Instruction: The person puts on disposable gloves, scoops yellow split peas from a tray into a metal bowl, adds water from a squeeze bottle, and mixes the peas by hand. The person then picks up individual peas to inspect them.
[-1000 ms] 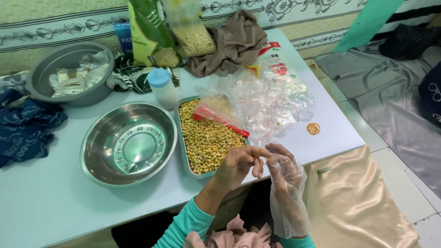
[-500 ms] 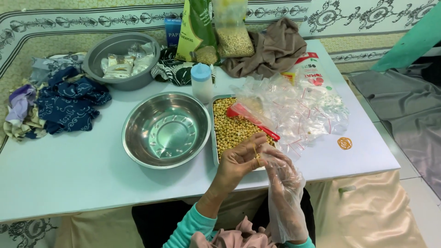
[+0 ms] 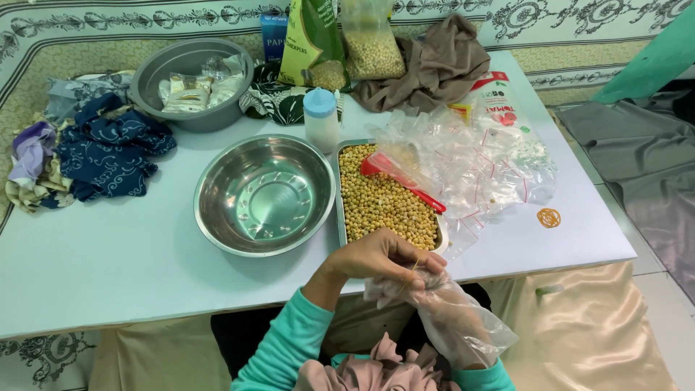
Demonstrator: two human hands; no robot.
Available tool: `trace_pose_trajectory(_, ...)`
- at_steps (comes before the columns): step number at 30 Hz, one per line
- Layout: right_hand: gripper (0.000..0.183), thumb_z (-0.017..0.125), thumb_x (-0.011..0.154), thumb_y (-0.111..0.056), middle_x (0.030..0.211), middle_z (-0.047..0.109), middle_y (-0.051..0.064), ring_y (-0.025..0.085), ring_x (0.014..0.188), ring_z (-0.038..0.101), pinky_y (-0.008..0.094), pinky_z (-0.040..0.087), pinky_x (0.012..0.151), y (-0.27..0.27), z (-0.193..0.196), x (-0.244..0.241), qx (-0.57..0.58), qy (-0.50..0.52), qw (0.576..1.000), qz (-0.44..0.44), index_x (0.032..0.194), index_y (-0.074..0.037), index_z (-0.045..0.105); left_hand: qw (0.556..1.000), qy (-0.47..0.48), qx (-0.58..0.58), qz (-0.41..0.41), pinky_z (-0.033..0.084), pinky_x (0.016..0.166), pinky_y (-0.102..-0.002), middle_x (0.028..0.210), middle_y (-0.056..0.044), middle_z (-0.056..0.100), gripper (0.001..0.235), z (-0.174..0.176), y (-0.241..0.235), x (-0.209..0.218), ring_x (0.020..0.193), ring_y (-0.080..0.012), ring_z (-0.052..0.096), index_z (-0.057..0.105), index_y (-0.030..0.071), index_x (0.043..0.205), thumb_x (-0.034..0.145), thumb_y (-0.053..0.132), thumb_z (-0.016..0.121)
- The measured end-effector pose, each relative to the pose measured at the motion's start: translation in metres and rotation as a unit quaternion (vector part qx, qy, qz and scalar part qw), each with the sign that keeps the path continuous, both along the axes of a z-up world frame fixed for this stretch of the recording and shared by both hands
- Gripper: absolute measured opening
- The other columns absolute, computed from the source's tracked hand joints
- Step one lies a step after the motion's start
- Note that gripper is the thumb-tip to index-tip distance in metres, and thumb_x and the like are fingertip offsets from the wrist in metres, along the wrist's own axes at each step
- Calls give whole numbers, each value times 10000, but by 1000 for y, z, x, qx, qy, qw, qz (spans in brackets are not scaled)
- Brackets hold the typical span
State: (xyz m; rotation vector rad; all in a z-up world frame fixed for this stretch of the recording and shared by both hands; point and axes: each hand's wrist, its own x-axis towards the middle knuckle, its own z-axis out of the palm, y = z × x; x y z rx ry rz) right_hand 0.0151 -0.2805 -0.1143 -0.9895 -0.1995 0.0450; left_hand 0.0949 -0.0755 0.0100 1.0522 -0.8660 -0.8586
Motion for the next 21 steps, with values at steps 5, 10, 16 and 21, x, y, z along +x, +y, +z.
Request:
trace_pose_trajectory(5,533,716,798,141,1248,562,367,413,1103,648,429,572,951,49,23,21,73,-74,992,77,1288,150,507,986,59,-11,-158,497,1088,-370,1347,-259,646,386,-8,-18,4,1276,-246,579,746,16,1231,864,96,838)
trace_pose_trajectory(10,644,691,791,167,1310,436,433,496,1140,589,508,553,956,110,57,44,146,-140,968,149,1355,168,380,967,141,-32,-209,590,951,-277,1193,-180,741,296,-29,-34,-5,1120,-161,702,713,-64,1260,985,44,731)
trace_pose_trajectory(16,784,662,783,198,1384,285,514,598,1185,520,602,532,962,164,100,56,233,-221,918,233,1435,191,227,950,230,-22,-208,618,877,-300,1165,-218,742,223,-22,-39,-12,1019,-172,746,734,-90,1205,1058,68,679)
trace_pose_trajectory(21,904,638,776,224,1446,160,583,683,1223,463,681,516,966,90,116,17,300,-284,862,293,1502,213,100,954,280,-80,-71,581,861,-281,1156,-166,712,193,-34,-45,-35,991,-150,702,686,-52,1200,1038,27,616)
